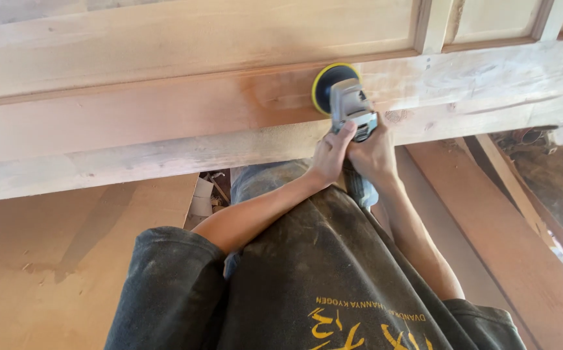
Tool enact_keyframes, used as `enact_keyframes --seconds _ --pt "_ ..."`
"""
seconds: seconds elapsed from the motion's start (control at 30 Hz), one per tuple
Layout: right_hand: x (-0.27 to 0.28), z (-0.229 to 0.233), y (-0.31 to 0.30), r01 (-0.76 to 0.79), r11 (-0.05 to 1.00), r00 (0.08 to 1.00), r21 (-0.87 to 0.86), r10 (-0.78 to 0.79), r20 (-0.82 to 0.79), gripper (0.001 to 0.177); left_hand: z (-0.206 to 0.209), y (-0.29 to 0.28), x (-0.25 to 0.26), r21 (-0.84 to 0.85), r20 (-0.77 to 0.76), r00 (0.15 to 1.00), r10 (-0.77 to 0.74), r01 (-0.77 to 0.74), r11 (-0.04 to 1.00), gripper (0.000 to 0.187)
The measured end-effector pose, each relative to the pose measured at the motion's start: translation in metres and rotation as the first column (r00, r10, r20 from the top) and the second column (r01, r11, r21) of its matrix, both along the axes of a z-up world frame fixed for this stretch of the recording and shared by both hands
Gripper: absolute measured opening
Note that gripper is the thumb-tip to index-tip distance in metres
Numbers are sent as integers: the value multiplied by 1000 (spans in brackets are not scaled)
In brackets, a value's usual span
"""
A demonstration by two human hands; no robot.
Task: The person uses an orbital sander to smooth the surface of a wooden door. They move the tool across the flat panels and along the raised edges of the door frame.
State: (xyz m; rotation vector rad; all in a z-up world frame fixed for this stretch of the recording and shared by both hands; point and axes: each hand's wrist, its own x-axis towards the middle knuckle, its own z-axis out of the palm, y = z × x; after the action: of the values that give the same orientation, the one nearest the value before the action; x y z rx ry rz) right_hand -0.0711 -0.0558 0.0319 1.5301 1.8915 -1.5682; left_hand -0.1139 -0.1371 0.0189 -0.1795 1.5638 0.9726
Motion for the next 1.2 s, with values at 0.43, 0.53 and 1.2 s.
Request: enact_keyframes --seconds 0.43,0.53,1.2 --pt "66 -42 61 209 968 978 141 -207 -28 18 -4 86 22 26 84 965 -248 246 969 98" --pt "44 -28 59 225 965 972 134 -213 -101 22 -24 77 21 31 56 968 -245 243 969 101" --pt "21 -5 -17 -50 992 997 -114 57 54 60 26 -19 12 45 -83 992 98 -94 995 63"
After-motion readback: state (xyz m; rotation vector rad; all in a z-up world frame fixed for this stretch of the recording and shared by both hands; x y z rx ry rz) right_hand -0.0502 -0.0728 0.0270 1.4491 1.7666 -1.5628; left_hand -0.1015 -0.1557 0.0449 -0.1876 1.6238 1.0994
